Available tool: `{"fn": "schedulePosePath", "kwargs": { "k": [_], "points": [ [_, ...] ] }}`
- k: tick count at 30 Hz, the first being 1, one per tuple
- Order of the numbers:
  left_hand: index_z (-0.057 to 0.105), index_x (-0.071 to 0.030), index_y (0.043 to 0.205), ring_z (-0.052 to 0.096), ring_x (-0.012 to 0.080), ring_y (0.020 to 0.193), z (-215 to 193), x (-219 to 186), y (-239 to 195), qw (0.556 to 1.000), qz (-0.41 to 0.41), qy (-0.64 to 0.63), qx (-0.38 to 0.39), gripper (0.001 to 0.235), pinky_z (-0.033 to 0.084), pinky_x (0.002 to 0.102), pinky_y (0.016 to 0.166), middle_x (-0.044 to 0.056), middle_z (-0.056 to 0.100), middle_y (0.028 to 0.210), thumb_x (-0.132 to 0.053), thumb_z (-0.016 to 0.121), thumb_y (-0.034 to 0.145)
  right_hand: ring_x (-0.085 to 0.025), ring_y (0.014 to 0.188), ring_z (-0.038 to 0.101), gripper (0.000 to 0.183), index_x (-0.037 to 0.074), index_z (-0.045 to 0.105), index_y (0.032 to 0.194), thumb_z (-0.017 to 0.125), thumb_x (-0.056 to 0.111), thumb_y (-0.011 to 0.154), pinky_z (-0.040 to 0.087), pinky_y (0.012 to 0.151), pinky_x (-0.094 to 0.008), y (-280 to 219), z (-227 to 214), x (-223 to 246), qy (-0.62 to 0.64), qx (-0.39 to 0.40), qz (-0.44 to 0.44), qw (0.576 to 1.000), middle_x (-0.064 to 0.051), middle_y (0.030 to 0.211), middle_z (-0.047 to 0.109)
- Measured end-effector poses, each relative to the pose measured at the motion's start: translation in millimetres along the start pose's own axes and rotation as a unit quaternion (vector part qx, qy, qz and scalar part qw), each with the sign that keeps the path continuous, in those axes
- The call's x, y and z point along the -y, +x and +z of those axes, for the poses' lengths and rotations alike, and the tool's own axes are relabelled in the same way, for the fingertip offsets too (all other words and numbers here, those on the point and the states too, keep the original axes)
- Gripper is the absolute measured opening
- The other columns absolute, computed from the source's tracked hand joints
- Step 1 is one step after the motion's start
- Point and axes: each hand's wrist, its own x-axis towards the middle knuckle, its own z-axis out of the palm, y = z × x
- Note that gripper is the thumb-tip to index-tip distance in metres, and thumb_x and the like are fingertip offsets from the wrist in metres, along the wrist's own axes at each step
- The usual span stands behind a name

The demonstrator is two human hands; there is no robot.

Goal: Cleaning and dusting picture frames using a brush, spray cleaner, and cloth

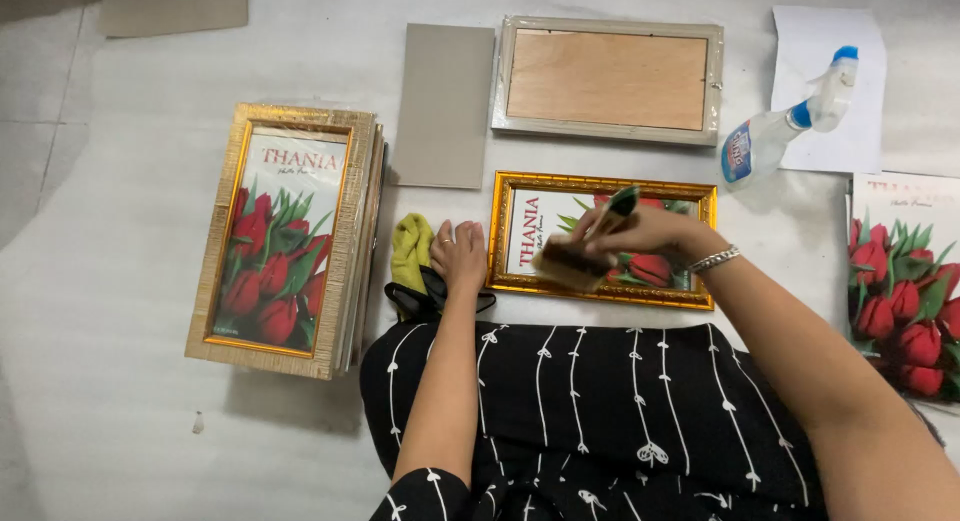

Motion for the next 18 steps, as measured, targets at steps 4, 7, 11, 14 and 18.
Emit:
{"fn": "schedulePosePath", "kwargs": {
  "k": [4, 7, 11, 14, 18],
  "points": [
    [0.052, -0.03, 0.139, 0.016, 0.0314, 0.15, -4, -3, -3, 1.0, 0.0, -0.002, 0.014, 0.048, 0.018, 0.051, 0.12, 0.001, 0.023, 0.163, -0.058, 0.029, 0.108, -0.037, 0.091, 0.076, 0.035, 0.011, 0.074, 0.117, 0.073, 0.027, 0.085, 0.056, 0.088, -0.047, 31, -16, -48, -0.103, -0.021, 0.011, 0.994, -0.022, 0.089, 0.078],
    [0.051, -0.027, 0.138, 0.018, 0.0334, 0.149, -6, -6, -6, 1.0, 0.001, -0.006, 0.005, 0.05, 0.02, 0.052, 0.119, 0.002, 0.024, 0.162, -0.058, 0.027, 0.107, -0.033, 0.102, 0.072, 0.042, 0.022, 0.073, 0.121, 0.073, 0.042, 0.084, 0.052, 0.094, -0.045, 36, -31, -57, -0.115, -0.189, 0.021, 0.975, -0.013, 0.104, 0.076],
    [0.055, -0.023, 0.124, 0.018, 0.0353, 0.147, -10, -7, -7, 1.0, 0.014, 0.001, 0.012, 0.041, 0.021, 0.054, 0.117, 0.004, 0.024, 0.161, -0.056, 0.044, 0.102, -0.029, 0.107, 0.069, 0.028, 0.039, 0.07, 0.117, 0.071, 0.04, 0.088, 0.053, 0.096, -0.044, 35, -21, -10, -0.222, -0.297, 0.097, 0.924, 0.002, 0.111, 0.074],
    [0.055, -0.022, 0.115, 0.02, 0.037, 0.146, -9, -3, -7, 0.999, 0.031, 0.026, 0.014, 0.036, 0.024, 0.053, 0.114, 0.006, 0.023, 0.161, -0.052, 0.059, 0.096, -0.036, 0.106, 0.071, 0.029, 0.023, 0.074, 0.114, 0.071, 0.034, 0.087, 0.052, 0.1, -0.049, 41, 7, 8, -0.142, -0.134, 0.046, 0.98, -0.011, 0.11, 0.077],
    [0.055, -0.024, 0.106, 0.02, 0.0353, 0.146, -6, -1, -5, 0.999, 0.036, 0.03, 0.012, 0.032, 0.026, 0.051, 0.113, 0.003, 0.022, 0.161, -0.048, 0.067, 0.089, -0.038, 0.108, 0.072, 0.036, 0.014, 0.073, 0.118, 0.076, 0.029, 0.086, 0.051, 0.102, -0.05, 65, 28, -11, -0.118, 0.039, 0.042, 0.991, -0.017, 0.107, 0.078]
  ]
}}
